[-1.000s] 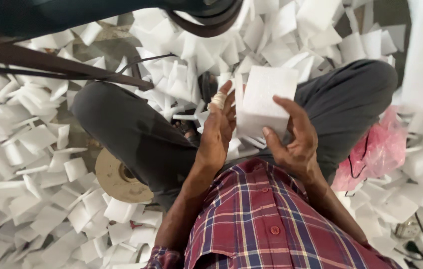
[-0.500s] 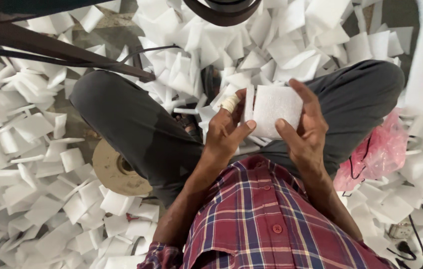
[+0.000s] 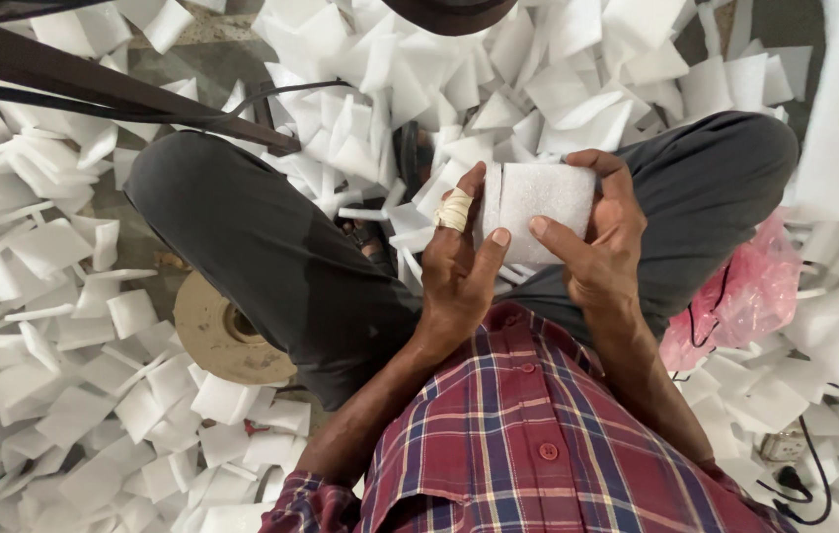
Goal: The person sits cross-legged on the floor and repeatedly separates small white foam pieces from larger sheets by hand. The separated pieces are placed into a growing pile on the floor.
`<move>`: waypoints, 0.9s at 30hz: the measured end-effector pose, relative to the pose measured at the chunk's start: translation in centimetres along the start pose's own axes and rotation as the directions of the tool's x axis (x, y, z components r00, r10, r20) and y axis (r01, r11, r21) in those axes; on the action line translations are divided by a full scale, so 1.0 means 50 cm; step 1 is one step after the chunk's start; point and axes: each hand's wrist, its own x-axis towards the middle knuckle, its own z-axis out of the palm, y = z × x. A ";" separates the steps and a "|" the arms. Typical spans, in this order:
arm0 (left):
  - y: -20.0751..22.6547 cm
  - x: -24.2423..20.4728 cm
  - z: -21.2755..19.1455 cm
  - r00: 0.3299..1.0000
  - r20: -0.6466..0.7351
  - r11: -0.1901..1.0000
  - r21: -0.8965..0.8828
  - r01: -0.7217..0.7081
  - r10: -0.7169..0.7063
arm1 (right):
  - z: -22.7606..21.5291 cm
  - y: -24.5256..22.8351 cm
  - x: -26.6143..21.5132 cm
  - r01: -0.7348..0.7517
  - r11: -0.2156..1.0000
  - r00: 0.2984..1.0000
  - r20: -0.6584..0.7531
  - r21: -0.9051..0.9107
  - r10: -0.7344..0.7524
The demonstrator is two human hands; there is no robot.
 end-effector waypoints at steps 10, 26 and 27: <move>0.020 -0.001 -0.007 0.967 -0.031 0.945 0.205 0.255 -0.254 | 0.006 0.000 0.025 -0.102 0.994 0.995 0.008 -0.028 0.102; 0.014 0.032 -0.033 0.980 0.200 0.874 -0.475 0.103 -0.006 | 0.015 -0.016 0.106 -0.279 0.948 0.957 0.124 0.153 0.262; 0.016 0.044 -0.034 0.983 0.185 0.861 -0.500 0.099 -0.005 | 0.017 -0.021 0.117 -0.271 0.950 0.958 0.138 0.153 0.251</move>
